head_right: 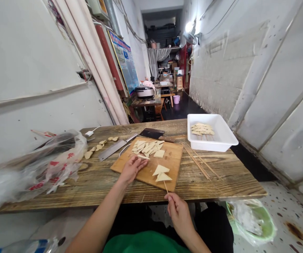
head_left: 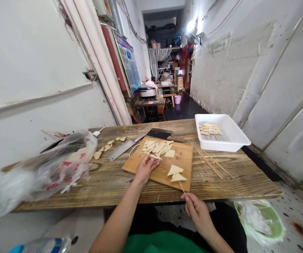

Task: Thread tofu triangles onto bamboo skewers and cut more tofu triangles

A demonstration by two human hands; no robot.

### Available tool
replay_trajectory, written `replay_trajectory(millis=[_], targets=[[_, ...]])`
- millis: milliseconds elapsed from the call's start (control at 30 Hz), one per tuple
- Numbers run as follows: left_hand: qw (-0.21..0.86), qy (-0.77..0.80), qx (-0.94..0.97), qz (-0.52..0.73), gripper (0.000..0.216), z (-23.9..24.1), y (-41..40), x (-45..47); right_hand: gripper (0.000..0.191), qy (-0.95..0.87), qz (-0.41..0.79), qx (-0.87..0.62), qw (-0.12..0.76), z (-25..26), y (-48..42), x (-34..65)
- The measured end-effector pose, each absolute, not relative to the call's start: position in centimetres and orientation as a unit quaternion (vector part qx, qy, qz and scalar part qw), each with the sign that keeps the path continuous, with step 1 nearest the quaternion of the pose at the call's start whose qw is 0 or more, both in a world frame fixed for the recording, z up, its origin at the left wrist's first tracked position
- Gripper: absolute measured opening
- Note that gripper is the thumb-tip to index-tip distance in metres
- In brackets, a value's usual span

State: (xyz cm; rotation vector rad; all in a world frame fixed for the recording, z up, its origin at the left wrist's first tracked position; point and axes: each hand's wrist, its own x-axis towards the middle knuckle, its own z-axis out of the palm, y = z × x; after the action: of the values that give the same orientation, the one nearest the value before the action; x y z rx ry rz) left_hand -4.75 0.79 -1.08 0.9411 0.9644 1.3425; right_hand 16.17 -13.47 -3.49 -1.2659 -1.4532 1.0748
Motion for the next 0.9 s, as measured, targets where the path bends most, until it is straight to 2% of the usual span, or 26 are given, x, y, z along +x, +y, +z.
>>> replay_trajectory(millis=[67,167,367,467,567,733,800,900], targets=[[0.617,0.387,0.366,0.579,0.028,-1.1,0.3,-5.0,0.035,-0.592,0.453,-0.501,0.441,-3.4,-13.5,15.5],[0.602,0.404,0.384,0.571,0.027,-1.2,0.1,-5.1,0.035,-0.597,0.463,-0.491,0.433,-3.3,-13.4,14.7],[0.404,0.539,0.524,0.521,0.031,-2.0,0.2,-5.1,0.035,-0.594,0.467,-0.495,0.429,-3.2,-13.6,14.4],[0.354,0.538,0.566,0.515,0.04,-2.8,0.5,-5.2,0.034,-0.59,0.475,-0.492,0.429,-3.3,-13.7,14.4],[0.395,0.509,0.542,0.539,0.052,-3.1,0.7,-5.2,0.034,-0.594,0.473,-0.491,0.427,-3.3,-13.7,14.4],[0.551,0.448,0.414,0.569,0.066,-2.2,0.0,-5.0,0.034,-0.611,0.46,-0.491,0.418,-3.3,-13.6,14.2],[0.601,0.436,0.352,0.57,0.055,-1.5,-0.3,-4.9,0.034,-0.619,0.451,-0.492,0.414,-3.2,-13.6,14.1],[0.65,0.44,0.271,0.557,0.024,-0.7,-0.5,-4.6,0.033,-0.632,0.435,-0.495,0.408,-3.2,-13.7,14.1]])
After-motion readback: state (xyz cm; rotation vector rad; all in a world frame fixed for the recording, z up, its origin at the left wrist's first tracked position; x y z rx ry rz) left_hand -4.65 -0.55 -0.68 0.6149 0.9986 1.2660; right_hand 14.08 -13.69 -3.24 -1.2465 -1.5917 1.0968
